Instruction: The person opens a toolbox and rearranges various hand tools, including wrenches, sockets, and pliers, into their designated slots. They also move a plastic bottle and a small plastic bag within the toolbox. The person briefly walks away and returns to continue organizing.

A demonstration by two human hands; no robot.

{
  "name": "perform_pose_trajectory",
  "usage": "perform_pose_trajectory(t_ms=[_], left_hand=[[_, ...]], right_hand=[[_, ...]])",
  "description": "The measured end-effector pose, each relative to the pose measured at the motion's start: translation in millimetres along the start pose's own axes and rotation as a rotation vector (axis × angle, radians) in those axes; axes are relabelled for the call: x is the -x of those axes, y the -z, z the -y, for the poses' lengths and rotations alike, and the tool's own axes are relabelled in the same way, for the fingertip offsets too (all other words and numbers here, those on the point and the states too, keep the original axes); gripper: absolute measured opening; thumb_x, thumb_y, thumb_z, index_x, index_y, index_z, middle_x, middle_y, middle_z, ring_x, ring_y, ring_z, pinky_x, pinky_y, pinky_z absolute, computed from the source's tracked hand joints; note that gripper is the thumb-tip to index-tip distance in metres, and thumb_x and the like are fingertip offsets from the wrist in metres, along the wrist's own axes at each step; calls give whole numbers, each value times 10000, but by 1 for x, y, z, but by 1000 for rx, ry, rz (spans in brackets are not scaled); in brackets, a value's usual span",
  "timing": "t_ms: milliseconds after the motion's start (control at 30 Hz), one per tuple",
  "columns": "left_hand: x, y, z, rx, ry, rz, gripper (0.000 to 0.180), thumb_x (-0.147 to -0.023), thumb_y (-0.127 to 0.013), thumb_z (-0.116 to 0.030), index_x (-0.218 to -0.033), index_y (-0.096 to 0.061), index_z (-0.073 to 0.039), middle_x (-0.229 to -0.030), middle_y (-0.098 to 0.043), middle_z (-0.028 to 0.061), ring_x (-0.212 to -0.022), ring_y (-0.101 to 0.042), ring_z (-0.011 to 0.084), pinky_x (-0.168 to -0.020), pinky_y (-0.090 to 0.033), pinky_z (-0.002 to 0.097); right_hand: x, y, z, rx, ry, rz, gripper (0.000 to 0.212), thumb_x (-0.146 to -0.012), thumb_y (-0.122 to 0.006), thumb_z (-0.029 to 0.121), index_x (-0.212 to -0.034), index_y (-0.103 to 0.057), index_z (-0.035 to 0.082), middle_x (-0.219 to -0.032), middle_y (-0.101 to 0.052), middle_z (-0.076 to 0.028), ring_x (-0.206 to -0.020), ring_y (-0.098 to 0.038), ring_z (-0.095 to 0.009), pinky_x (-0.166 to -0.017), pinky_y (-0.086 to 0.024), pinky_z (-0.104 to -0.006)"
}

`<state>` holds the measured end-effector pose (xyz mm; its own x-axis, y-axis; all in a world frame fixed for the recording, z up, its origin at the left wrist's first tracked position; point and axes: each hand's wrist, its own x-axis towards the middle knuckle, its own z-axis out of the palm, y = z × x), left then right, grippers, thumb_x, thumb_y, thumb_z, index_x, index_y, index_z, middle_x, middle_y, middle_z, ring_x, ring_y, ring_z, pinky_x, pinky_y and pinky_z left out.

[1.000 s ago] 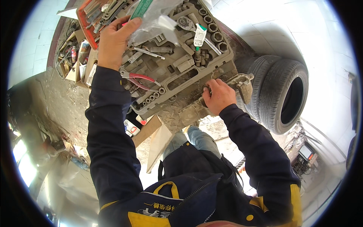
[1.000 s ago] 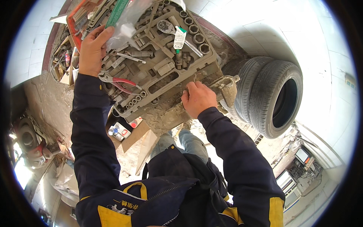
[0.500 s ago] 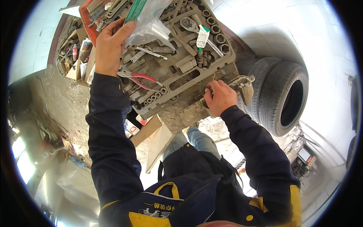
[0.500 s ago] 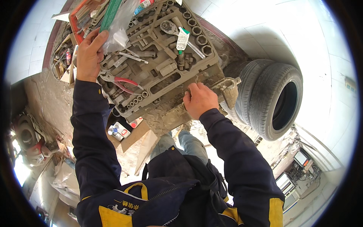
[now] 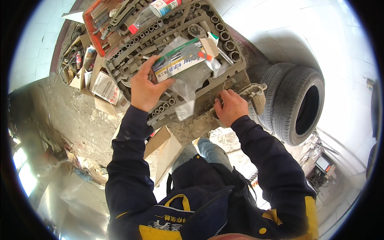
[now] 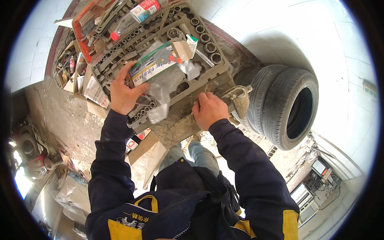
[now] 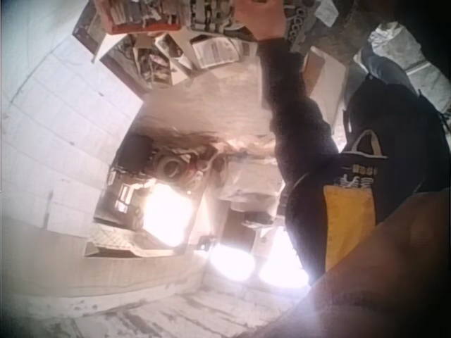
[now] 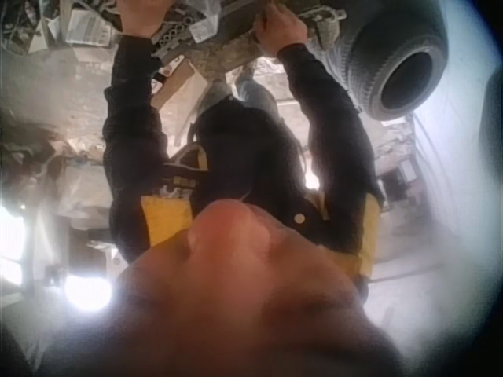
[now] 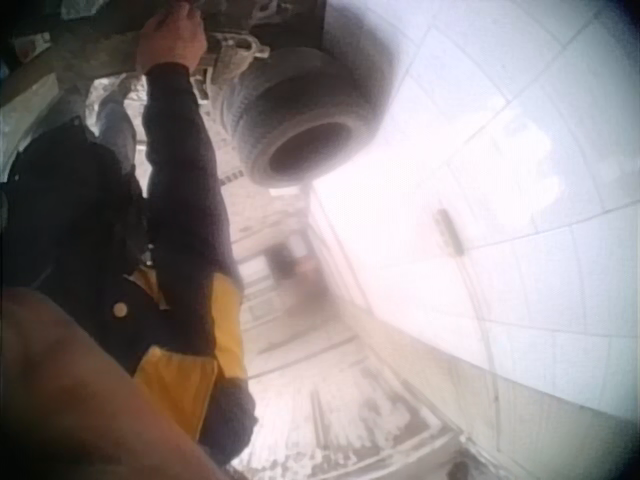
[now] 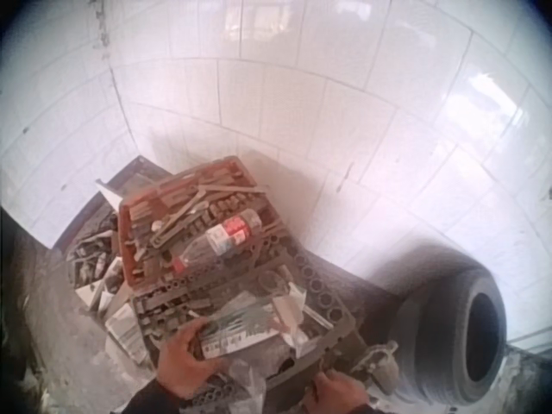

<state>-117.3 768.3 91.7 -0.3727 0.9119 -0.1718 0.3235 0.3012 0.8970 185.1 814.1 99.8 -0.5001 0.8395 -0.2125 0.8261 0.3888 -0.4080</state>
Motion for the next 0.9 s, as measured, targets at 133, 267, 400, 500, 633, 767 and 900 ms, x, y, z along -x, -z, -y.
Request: perform_pose_trajectory(t_ms=[133,267,400,500,633,767,900], left_hand=[[11,-9,15,93,-21,-1,730,-760,-945,-104,-1414,-622,-66,-1031,-740,57,-791,-640,84,-754,-569,269],[19,-7,25,-5,6,17,706,-758,-941,-158,-1391,-632,-103,-1049,-754,91,-797,-706,151,-778,-579,297],[32,-4,27,-281,62,74,778,-744,-945,-174,-1440,-603,-107,-1166,-753,131,-965,-755,230,-863,-589,348],[39,-10,32,-356,-26,56,725,-786,-900,-321,-1426,-597,-164,-1184,-758,107,-1026,-740,304,-856,-583,412],[43,-16,50,-384,-105,34,745,-800,-892,-352,-1453,-578,-183,-1241,-744,101,-1071,-733,322,-862,-583,414],[43,-13,61,-277,-105,49,733,-789,-897,-364,-1428,-588,-179,-1211,-748,94,-1059,-734,314,-847,-583,412],[43,-12,59,-268,-97,53,730,-778,-909,-343,-1413,-598,-161,-1189,-754,109,-1055,-741,312,-866,-581,400]], right_hand=[[0,1,1,-1,3,2,150,-919,-685,210,-913,-629,71,-875,-638,-132,-840,-681,-373,-747,-562,-495],[1,0,-2,-14,-16,19,164,-929,-683,216,-982,-654,63,-909,-650,-138,-857,-683,-377,-762,-560,-497],[4,-3,-3,-76,-9,-37,225,-936,-691,223,-1092,-684,62,-986,-681,-148,-905,-694,-380,-791,-565,-487],[-6,4,-2,-186,-89,-66,275,-931,-714,192,-1167,-691,53,-1038,-716,-138,-896,-714,-340,-812,-575,-444],[-64,21,-4,-358,-166,-227,320,-925,-709,148,-1223,-675,36,-1077,-726,-148,-887,-713,-310,-836,-571,-420],[-145,23,2,-51,-30,-107,535,-954,-676,152,-1470,-544,111,-1377,-593,-186,-1171,-652,-392,-994,-537,-480],[-171,15,11,175,-125,96,577,-965,-722,176,-1508,-529,158,-1397,-579,-172,-1256,-602,-414,-1053,-510,-506]])
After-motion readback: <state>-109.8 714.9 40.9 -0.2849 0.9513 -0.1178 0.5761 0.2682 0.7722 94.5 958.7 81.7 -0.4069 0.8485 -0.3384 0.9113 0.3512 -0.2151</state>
